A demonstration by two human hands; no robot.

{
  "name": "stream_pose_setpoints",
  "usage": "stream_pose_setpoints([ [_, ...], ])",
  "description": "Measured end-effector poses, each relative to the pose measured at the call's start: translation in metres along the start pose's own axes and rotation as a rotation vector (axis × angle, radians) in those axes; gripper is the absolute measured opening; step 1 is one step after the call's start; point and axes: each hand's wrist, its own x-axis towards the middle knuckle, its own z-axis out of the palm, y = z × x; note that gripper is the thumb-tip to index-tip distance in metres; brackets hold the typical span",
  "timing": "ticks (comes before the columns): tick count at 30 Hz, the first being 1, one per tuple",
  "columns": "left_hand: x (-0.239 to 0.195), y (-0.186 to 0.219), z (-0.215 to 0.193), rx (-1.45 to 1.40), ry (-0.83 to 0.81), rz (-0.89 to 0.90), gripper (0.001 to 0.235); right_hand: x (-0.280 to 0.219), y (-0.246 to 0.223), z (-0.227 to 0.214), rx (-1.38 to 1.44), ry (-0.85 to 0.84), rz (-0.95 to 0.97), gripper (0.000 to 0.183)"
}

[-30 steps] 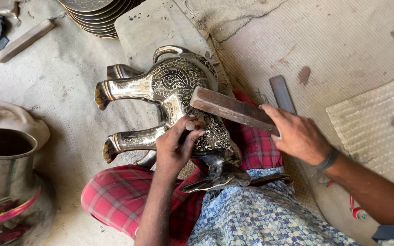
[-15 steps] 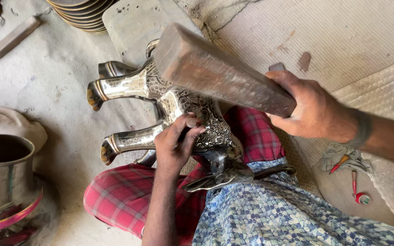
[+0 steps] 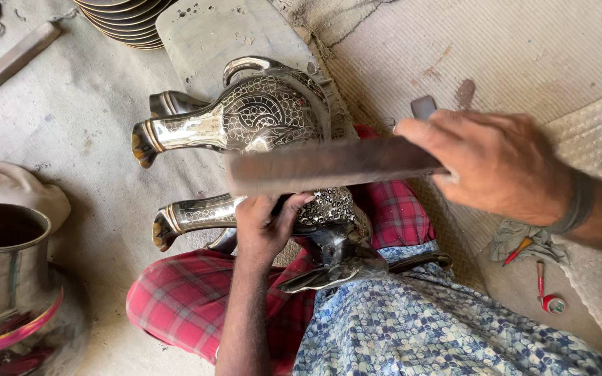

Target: The person sits on the floor and uses a hammer and chisel to engrave intricate patterns on a silver-colored metal vessel. The hands hold the chisel against the surface and strike it repeatedly with the hammer to create decorative designs.

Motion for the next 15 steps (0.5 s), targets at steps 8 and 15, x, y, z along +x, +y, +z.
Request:
stream_pose_setpoints([
  [8, 0.002, 0.005, -0.003, -0.037, 0.008, -0.037, 0.037, -0.002, 0.0, 0.015, 0.317, 0.006, 0.064, 0.059],
  [15, 0.005, 0.011, -0.006, -0.067, -0.039, -0.076, 0.031, 0.003, 0.001, 0.021, 0.255, 0.005, 0.079, 0.056],
])
